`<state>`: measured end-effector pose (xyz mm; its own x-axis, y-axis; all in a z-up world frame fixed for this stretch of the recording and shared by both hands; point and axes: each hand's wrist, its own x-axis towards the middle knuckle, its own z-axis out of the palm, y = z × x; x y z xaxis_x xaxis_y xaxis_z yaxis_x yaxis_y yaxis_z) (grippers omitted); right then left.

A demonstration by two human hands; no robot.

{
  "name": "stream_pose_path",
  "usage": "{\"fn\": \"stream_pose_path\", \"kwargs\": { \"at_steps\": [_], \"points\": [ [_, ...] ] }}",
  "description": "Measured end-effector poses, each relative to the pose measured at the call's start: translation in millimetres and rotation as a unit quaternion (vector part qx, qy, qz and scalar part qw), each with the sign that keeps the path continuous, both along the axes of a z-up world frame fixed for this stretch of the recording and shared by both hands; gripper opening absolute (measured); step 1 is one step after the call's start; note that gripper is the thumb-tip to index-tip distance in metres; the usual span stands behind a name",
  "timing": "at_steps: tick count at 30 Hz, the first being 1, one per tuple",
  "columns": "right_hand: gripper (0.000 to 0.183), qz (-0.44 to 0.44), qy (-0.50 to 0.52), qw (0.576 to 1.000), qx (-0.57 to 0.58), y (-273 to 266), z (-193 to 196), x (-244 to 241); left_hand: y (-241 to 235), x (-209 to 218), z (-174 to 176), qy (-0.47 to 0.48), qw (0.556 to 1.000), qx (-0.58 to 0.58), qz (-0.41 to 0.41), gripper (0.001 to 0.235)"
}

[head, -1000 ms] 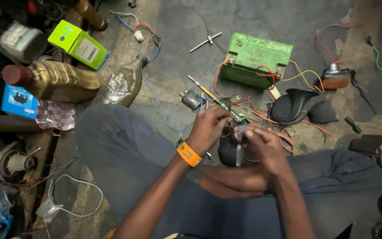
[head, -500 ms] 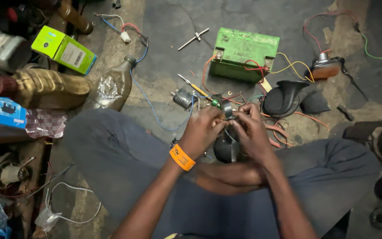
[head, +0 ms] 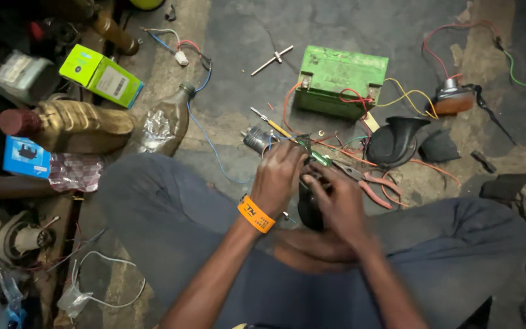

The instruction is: The person sits on the floor and works on a small cylindrical electrical component, stripping and twisting wires, then wrapping connections with black electrical tape. Tools and a green battery are visible nearby.

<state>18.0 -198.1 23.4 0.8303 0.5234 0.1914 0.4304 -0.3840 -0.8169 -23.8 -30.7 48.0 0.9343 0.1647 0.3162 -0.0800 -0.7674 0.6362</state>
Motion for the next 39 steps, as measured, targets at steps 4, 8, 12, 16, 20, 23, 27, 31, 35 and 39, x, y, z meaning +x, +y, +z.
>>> {"fn": "stream_pose_path", "kwargs": {
  "at_steps": [4, 8, 12, 16, 20, 23, 27, 31, 35, 39],
  "points": [
    [0.037, -0.062, 0.178, 0.982, 0.020, 11.7, -25.3, 0.2, -4.2, 3.6, -8.5, 0.021, 0.999, -0.044, 0.012, 0.010],
    [0.022, -0.047, 0.226, 0.964, 0.132, 10.0, -39.4, 2.3, -5.3, 5.5, -11.6, -0.001, 0.995, -0.101, 0.002, 0.012],
    [0.018, 0.003, 0.269, 0.951, 0.152, -4.5, -40.2, 7.2, -1.9, 2.7, -7.6, -0.003, 0.997, -0.078, -0.024, 0.016],
    [0.017, 0.024, 0.309, 0.943, 0.123, -15.4, -40.9, 9.9, -2.7, -2.6, -7.3, -0.003, 0.998, -0.063, -0.030, 0.017],
    [0.017, 0.025, 0.372, 0.920, 0.117, -20.9, -29.2, 5.0, -2.9, -6.5, -0.8, 0.013, 0.996, -0.080, -0.034, 0.018],
    [0.022, 0.052, 0.380, 0.907, 0.173, -26.3, -15.6, 13.8, 0.9, 2.4, 6.8, 0.021, 0.994, -0.095, -0.055, 0.019],
    [0.038, 0.003, 0.420, 0.879, 0.226, -37.3, -22.1, 15.5, 0.6, -1.9, 0.8, 0.011, 0.992, -0.112, -0.060, 0.015],
    [0.050, -0.070, 0.079, 0.994, -0.007, -30.9, -34.7, 30.6, -4.1, 7.4, 10.3, 0.116, 0.965, -0.236, 0.023, 0.020],
    [0.032, 0.017, 0.149, 0.986, 0.068, -30.9, -75.3, 29.6, -1.2, 5.7, -5.9, 0.185, 0.907, -0.374, 0.054, 0.011],
    [0.038, 0.093, 0.022, 0.995, 0.040, -24.6, -145.5, 45.9, -0.3, 10.1, -61.9, 0.021, 0.980, -0.196, 0.027, 0.015]
  ]
}}
